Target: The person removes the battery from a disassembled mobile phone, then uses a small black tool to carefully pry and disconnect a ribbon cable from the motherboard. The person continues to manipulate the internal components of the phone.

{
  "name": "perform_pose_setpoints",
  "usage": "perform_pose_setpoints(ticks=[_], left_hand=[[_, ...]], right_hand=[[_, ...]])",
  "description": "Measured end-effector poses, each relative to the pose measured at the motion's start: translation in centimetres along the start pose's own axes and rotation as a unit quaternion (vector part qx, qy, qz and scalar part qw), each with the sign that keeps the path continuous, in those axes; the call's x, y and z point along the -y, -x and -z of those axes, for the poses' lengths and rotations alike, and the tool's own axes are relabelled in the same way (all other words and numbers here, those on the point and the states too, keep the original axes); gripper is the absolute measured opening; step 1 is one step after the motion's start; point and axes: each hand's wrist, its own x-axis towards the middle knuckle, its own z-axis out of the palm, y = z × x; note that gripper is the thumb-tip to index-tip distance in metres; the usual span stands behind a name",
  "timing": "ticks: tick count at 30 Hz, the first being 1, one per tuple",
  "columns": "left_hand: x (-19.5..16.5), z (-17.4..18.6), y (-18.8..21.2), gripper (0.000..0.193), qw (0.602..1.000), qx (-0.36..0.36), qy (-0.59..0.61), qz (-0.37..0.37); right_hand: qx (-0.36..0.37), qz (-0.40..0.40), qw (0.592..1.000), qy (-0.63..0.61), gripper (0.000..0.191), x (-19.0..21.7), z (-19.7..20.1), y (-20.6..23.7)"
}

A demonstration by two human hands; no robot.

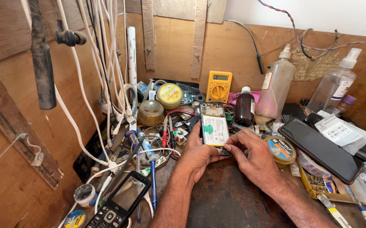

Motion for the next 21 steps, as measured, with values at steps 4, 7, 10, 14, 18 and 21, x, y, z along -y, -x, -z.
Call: perform_pose_setpoints(ticks=[4,7,10,14,18,21], left_hand=[[-0.03,0.00,0.15,0.099,1.000,-0.009,-0.001,0.008],[-0.14,-0.08,0.15,0.101,1.000,-0.010,-0.003,0.011],[-0.18,-0.04,0.15,0.100,1.000,-0.006,-0.006,0.005],[0.11,0.12,0.15,0.098,1.000,-0.003,-0.006,-0.001],[0.46,0.31,-0.06,0.096,1.000,0.009,0.004,-0.013],[0.64,0.41,-0.21,0.097,1.000,0.010,0.004,-0.016]], right_hand=[[0.004,-0.015,1.000,-0.027,0.011,-0.08,0.16,0.41],[0.009,-0.017,1.000,-0.019,0.011,-0.10,0.34,0.34],[0.017,-0.007,1.000,-0.012,0.012,-0.07,0.34,0.04],[0.033,-0.018,0.999,0.016,0.013,0.19,0.24,-0.03],[0.015,0.087,0.996,0.027,0.010,0.52,0.36,-0.04],[0.010,0.109,0.993,0.041,0.010,0.65,0.26,-0.08]])
